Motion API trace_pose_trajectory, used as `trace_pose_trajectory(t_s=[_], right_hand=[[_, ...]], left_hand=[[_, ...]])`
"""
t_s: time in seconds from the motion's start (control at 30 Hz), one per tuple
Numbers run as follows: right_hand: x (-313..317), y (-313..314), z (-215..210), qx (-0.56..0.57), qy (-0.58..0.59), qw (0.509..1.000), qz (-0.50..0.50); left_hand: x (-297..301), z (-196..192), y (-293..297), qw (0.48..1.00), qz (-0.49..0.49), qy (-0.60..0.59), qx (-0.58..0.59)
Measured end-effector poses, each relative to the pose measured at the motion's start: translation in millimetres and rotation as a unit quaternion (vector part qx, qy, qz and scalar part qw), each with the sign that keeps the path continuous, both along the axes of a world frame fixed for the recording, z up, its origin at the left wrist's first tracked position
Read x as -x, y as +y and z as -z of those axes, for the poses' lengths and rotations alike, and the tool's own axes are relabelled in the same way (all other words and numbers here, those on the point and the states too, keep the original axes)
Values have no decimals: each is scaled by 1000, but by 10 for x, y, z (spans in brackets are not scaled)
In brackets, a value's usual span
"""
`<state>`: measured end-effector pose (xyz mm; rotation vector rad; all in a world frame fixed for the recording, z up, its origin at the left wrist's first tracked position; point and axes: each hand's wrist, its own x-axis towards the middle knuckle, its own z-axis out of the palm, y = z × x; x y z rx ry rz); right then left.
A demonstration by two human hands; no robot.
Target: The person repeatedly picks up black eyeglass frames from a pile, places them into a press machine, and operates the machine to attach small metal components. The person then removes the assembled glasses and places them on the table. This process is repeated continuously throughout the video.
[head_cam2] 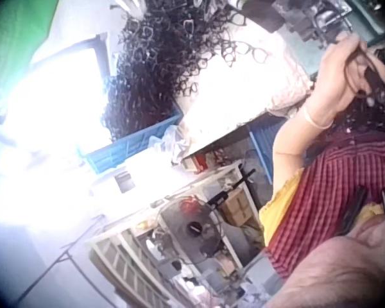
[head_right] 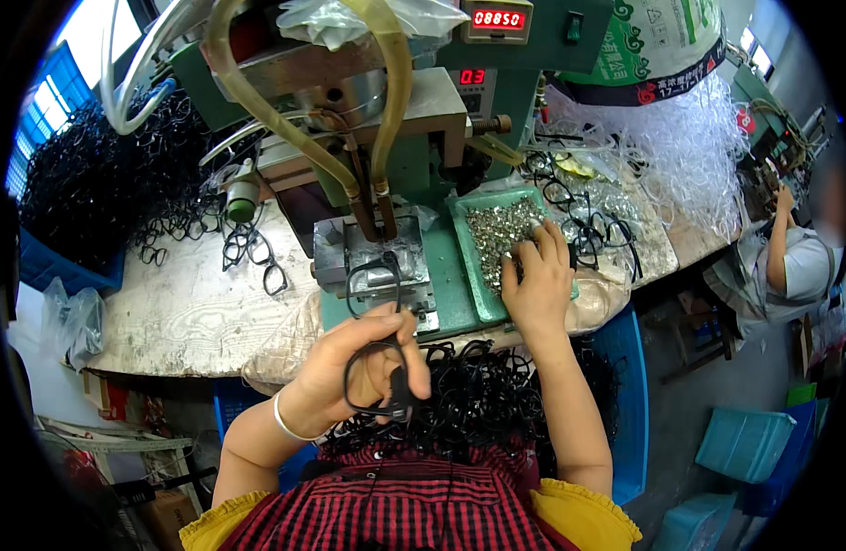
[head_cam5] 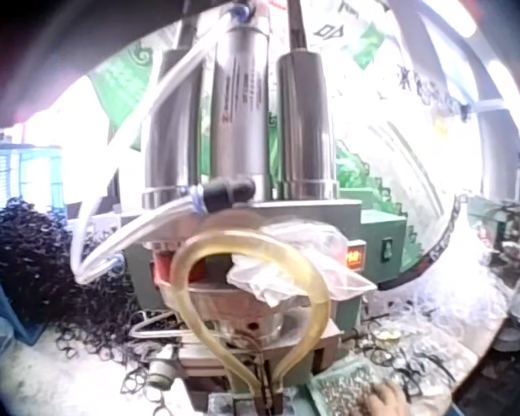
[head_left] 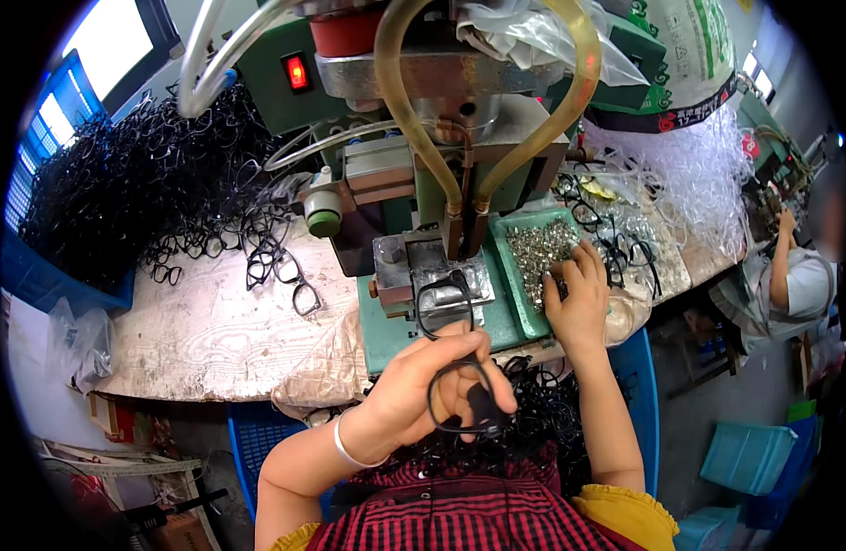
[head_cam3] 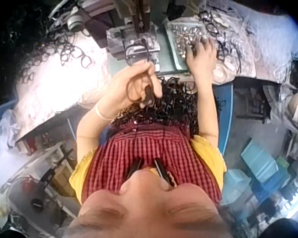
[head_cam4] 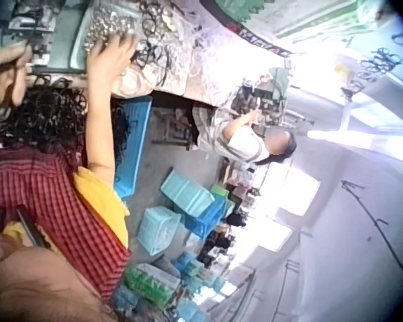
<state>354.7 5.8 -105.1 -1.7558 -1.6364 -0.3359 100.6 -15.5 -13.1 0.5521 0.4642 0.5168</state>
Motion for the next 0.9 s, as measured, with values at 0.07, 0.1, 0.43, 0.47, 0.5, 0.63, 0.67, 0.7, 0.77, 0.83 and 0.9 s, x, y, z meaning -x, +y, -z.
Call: trace_pose_trajectory(t_s=[0.07,0.1,0.43,0.47,0.5,0.63,0.67,0.7,0.77,0.83,0.9], right_hand=[[3,60,-21,-50,23,998,-30],[-8,91,-41,-62,41,997,-28],[12,36,32,-41,94,994,-32],[30,24,15,-46,116,992,-35],[44,-4,14,-50,139,988,-36],[19,-228,45,-106,160,980,-47],[8,-237,45,-119,144,981,-56],[42,-231,13,-104,174,977,-60],[164,-161,-98,-83,233,966,-74],[221,-39,-98,-83,263,956,-98],[327,48,-107,-63,306,944,-102]], left_hand=[[-76,-18,-19,1000,-24,7,6],[-103,-7,-33,999,-37,14,12],[-48,79,-60,1000,-15,-11,-12],[33,53,-67,1000,10,1,-19],[126,50,-79,999,36,13,-24],[691,266,-150,811,-364,237,-391],[761,390,7,719,-481,268,-425],[839,503,255,649,-541,291,-449],[927,639,718,553,-488,439,-514],[818,895,1069,494,-417,541,-537],[866,939,1247,467,-411,562,-545]])
